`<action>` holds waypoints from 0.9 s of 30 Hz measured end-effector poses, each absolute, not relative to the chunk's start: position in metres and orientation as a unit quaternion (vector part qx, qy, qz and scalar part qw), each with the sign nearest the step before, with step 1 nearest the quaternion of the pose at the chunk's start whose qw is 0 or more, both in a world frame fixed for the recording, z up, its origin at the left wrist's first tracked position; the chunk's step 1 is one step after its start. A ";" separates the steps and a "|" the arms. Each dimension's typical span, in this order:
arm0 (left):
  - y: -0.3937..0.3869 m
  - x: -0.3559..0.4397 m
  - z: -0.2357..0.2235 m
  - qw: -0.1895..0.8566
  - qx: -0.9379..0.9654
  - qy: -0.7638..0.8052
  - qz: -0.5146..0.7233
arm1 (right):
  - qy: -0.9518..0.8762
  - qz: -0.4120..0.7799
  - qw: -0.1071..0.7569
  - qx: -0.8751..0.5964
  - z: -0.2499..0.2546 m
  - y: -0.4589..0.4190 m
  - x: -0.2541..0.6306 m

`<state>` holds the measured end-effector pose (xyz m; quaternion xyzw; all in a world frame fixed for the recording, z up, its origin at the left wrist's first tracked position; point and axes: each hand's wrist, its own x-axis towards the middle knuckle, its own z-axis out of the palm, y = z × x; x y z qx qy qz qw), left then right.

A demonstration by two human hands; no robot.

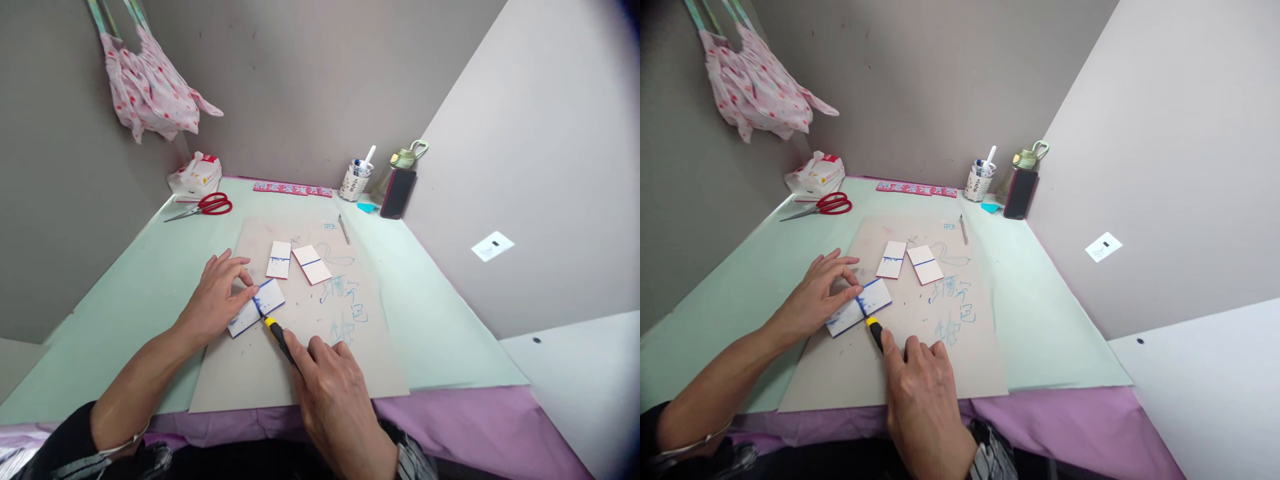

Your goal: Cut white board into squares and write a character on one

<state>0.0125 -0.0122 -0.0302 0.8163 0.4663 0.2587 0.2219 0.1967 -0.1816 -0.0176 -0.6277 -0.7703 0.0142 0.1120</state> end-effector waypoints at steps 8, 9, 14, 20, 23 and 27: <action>-0.011 0.008 -0.036 0.202 0.814 0.484 0.250 | -0.770 0.019 0.113 -0.628 -0.018 -0.180 0.197; -0.013 0.006 -0.036 0.199 0.814 0.485 0.250 | -0.770 0.020 0.113 -0.628 -0.018 -0.180 0.197; -0.033 -0.008 -0.030 0.166 0.828 0.481 0.236 | -0.766 0.033 0.106 -0.633 -0.017 -0.181 0.197; -0.056 -0.019 -0.033 0.119 0.846 0.488 0.179 | -0.765 0.026 0.106 -0.635 -0.017 -0.182 0.196; -0.058 -0.019 -0.037 0.106 0.847 0.492 0.173 | -0.766 0.033 0.099 -0.634 -0.016 -0.181 0.195; -0.056 -0.017 -0.037 0.095 0.845 0.500 0.163 | -0.766 0.046 0.096 -0.634 -0.016 -0.180 0.195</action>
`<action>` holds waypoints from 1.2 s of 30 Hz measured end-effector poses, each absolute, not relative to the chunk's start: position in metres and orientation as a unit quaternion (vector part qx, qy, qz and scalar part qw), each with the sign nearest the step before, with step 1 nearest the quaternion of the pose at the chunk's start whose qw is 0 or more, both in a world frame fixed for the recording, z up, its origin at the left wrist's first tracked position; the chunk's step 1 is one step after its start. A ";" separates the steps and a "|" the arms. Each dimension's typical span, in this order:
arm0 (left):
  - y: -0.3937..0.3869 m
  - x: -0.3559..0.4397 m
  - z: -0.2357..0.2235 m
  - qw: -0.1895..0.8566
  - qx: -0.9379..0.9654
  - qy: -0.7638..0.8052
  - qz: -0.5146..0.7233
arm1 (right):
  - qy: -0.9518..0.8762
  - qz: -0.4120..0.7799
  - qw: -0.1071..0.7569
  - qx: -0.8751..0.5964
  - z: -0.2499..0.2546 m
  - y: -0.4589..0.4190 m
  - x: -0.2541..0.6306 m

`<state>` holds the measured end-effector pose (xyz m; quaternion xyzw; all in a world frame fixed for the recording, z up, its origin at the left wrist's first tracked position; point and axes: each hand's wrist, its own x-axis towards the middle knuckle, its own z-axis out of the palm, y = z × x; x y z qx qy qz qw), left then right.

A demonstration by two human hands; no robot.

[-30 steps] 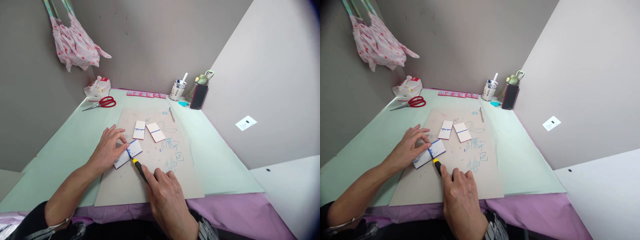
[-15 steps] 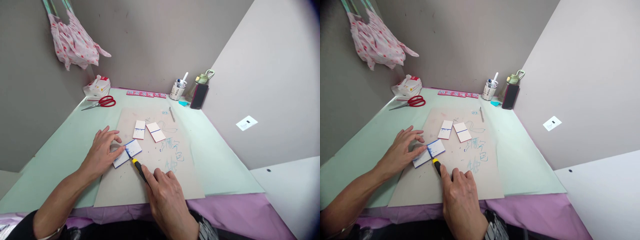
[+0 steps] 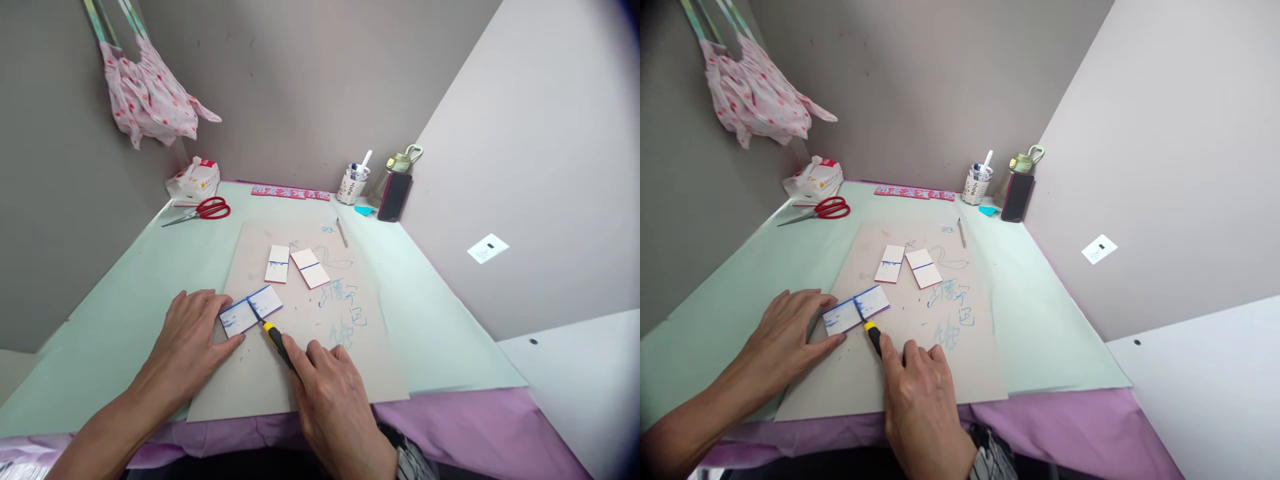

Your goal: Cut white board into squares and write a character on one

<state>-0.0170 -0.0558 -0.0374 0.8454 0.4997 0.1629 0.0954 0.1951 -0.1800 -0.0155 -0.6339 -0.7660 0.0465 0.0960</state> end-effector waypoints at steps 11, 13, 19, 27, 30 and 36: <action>-0.060 -0.008 -0.031 0.089 0.832 0.522 0.166 | -0.764 0.038 0.099 -0.636 -0.016 -0.179 0.195; -0.063 -0.008 -0.033 0.078 0.837 0.509 0.185 | -0.764 0.034 0.103 -0.635 -0.015 -0.179 0.195; -0.073 -0.005 -0.030 0.157 0.793 0.549 0.214 | -0.765 0.040 0.105 -0.635 -0.016 -0.180 0.196; -0.099 0.013 -0.031 0.115 0.845 0.459 0.249 | -0.762 0.043 0.103 -0.637 -0.015 -0.179 0.197; -0.103 0.012 -0.036 0.096 0.852 0.437 0.272 | -0.764 0.044 0.099 -0.636 -0.014 -0.179 0.198; -0.079 -0.006 -0.029 0.242 0.736 0.578 0.256 | -0.763 0.054 0.097 -0.637 -0.015 -0.180 0.198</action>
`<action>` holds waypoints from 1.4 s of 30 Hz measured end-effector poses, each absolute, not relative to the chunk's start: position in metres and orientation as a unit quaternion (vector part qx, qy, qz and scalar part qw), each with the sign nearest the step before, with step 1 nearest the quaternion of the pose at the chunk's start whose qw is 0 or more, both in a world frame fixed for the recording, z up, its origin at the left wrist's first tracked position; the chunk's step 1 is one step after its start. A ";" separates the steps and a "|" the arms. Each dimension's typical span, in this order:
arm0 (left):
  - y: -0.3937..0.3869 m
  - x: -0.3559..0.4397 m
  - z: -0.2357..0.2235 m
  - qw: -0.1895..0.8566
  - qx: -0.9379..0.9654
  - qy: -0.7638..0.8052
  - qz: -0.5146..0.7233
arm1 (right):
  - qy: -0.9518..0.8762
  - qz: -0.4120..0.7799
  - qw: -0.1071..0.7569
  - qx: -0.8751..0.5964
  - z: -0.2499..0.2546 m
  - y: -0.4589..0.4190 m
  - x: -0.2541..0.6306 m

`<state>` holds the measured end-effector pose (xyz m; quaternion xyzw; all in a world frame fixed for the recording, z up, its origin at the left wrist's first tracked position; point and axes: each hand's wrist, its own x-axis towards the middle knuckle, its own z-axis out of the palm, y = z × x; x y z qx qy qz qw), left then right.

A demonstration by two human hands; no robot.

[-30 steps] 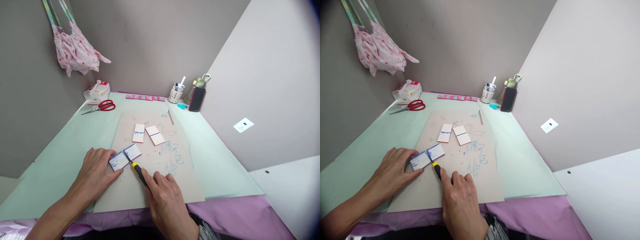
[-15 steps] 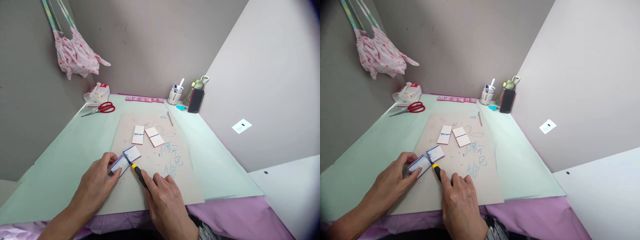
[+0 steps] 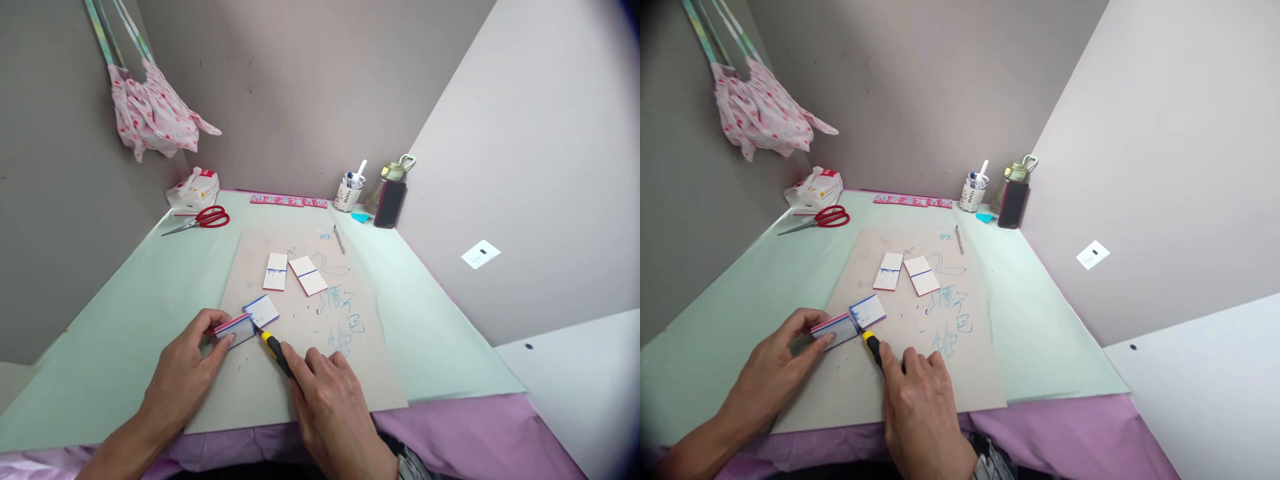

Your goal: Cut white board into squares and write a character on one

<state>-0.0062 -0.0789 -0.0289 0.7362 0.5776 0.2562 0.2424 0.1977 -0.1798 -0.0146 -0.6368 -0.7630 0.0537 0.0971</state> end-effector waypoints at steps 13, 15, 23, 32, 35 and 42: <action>-0.099 -0.013 -0.047 0.090 0.850 0.411 0.316 | -0.760 0.057 0.092 -0.641 -0.010 -0.178 0.198; -0.099 -0.010 -0.045 0.061 0.857 0.415 0.299 | -0.760 0.064 0.094 -0.640 -0.011 -0.178 0.197; -0.095 -0.005 -0.040 0.027 0.885 0.376 0.274 | -0.769 0.075 0.152 -0.617 -0.019 -0.183 0.198; -0.093 -0.003 -0.039 0.015 0.890 0.369 0.268 | -0.796 -0.003 0.116 -0.594 -0.021 -0.189 0.194; -0.096 -0.001 -0.039 0.018 0.890 0.371 0.264 | -0.800 -0.006 0.111 -0.589 -0.020 -0.191 0.194; -0.099 -0.002 -0.041 0.057 0.872 0.383 0.299 | -0.811 -0.014 0.108 -0.575 -0.026 -0.203 0.204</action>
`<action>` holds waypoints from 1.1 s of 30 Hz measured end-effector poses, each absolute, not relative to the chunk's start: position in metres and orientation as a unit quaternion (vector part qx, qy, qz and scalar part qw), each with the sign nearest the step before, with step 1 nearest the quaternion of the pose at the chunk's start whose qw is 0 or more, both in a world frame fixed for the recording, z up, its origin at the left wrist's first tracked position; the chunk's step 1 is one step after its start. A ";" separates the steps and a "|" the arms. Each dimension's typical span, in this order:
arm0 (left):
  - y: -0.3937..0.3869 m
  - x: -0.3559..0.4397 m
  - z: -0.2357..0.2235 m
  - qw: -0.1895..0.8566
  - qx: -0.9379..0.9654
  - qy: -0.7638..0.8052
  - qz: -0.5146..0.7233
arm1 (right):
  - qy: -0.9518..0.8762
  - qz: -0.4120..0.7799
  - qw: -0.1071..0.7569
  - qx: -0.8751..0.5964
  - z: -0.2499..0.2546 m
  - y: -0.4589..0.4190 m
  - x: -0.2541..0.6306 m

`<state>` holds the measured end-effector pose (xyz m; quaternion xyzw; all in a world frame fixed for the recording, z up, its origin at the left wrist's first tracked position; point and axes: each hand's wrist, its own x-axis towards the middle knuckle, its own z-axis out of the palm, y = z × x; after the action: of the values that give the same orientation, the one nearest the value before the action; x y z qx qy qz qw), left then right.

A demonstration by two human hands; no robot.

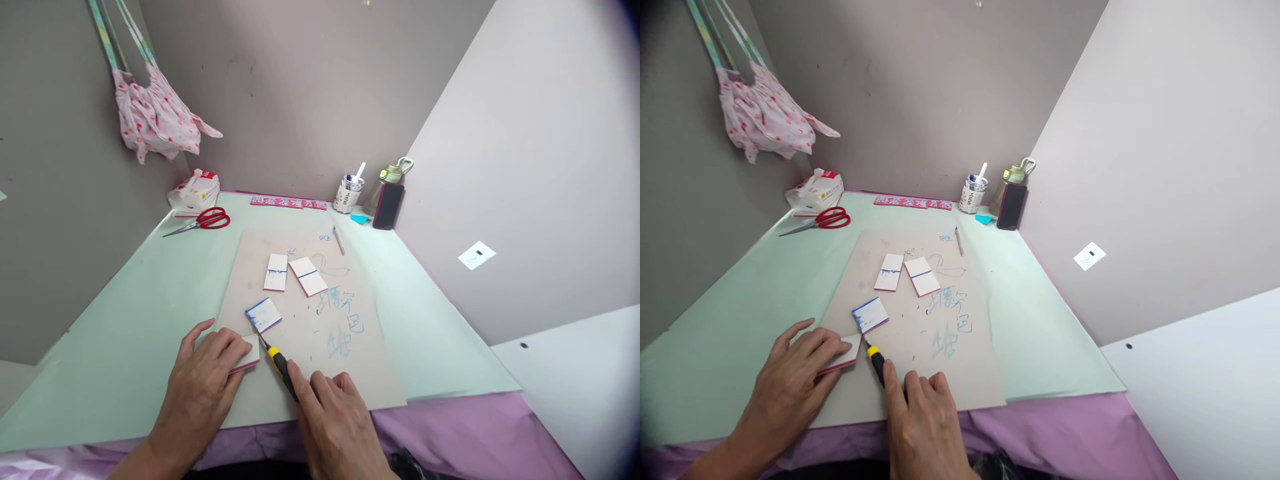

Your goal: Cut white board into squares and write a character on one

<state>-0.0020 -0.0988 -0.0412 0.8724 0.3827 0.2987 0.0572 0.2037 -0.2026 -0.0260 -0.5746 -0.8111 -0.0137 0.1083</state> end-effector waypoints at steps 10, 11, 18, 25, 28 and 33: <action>-0.096 -0.016 -0.023 0.568 0.484 0.522 0.413 | -0.774 0.052 0.233 -0.586 -0.031 -0.201 0.215; -0.096 -0.015 -0.023 0.586 0.468 0.515 0.415 | -0.763 0.045 0.254 -0.593 -0.031 -0.199 0.220; -0.097 -0.010 -0.027 0.660 0.450 0.479 0.365 | -0.649 -0.167 0.198 -0.716 -0.030 -0.156 0.287; -0.098 -0.011 -0.035 0.686 0.450 0.449 0.354 | -0.677 -0.146 0.074 -0.718 -0.037 -0.132 0.304; -0.097 -0.012 -0.037 0.703 0.435 0.434 0.358 | -0.669 -0.138 0.103 -0.723 -0.036 -0.124 0.295; -0.097 -0.013 -0.041 0.645 0.471 0.463 0.385 | -0.659 -0.123 0.095 -0.736 -0.032 -0.104 0.288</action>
<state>-0.0125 -0.0971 -0.0408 0.4707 0.4625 0.3850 0.6451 0.2884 -0.1041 -0.0320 -0.7362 -0.6587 -0.1227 0.0954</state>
